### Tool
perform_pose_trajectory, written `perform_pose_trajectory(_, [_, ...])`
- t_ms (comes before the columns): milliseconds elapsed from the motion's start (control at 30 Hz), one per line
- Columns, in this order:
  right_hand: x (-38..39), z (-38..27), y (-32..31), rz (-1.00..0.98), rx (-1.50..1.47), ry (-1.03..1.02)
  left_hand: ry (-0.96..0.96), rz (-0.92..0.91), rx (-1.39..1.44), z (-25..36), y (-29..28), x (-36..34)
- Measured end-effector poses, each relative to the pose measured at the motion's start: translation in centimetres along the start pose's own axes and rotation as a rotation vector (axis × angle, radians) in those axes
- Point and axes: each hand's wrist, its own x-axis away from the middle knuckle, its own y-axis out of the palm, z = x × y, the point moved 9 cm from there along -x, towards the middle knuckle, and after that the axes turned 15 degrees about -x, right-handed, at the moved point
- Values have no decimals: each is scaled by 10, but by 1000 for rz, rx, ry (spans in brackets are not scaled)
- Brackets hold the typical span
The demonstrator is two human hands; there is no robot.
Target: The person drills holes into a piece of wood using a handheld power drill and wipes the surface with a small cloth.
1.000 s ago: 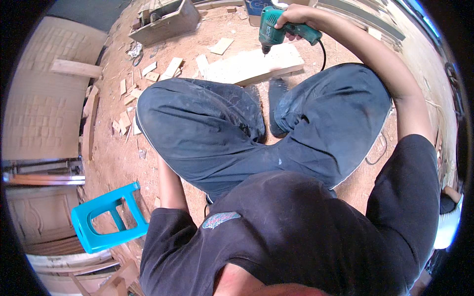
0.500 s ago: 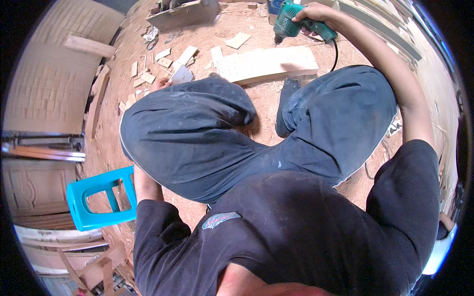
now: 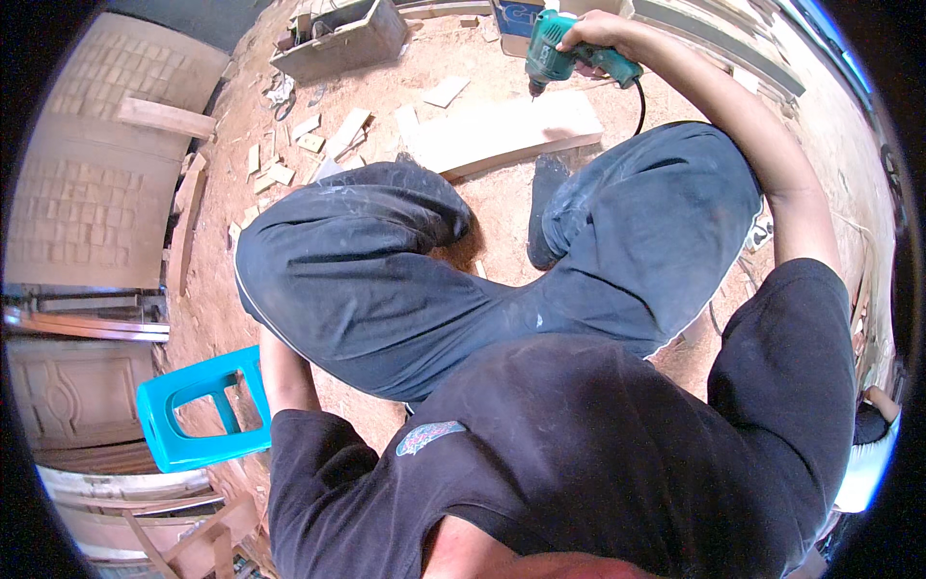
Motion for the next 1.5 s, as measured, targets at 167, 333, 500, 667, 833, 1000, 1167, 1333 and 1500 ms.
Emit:
perform_pose_trajectory(167, [-1, 5, 2, -63, 14, 38, -34, -8, -2, -14, 0, 12])
perform_pose_trajectory(333, [-1, 5, 11, -70, -48, 48, -70, -11, -16, -29, -7, 26])
perform_pose_trajectory(500, [-1, 5, 7, -53, 13, 36, -75, -25, -24, -22, -4, 29])
perform_pose_trajectory(667, [-4, 8, 6, -65, 10, 56, -70, -40, -56, -20, -10, 28])
perform_pose_trajectory(833, [5, 4, 5, -55, 120, 24, -12, -76, -133, -8, -18, 0])
perform_pose_trajectory(1000, [8, 1, 13, -53, 122, 4, 223, -31, -270, 56, -50, -60])
perform_pose_trajectory(1167, [15, 16, -4, 88, 185, -21, 619, 93, -232, 212, -15, -76])
perform_pose_trajectory(1333, [7, 62, -33, 65, 25, 133, 823, 191, -397, 307, 36, -76])
perform_pose_trajectory(1500, [7, 77, -43, 146, -29, 185, 1140, 188, -442, 331, 124, -80])
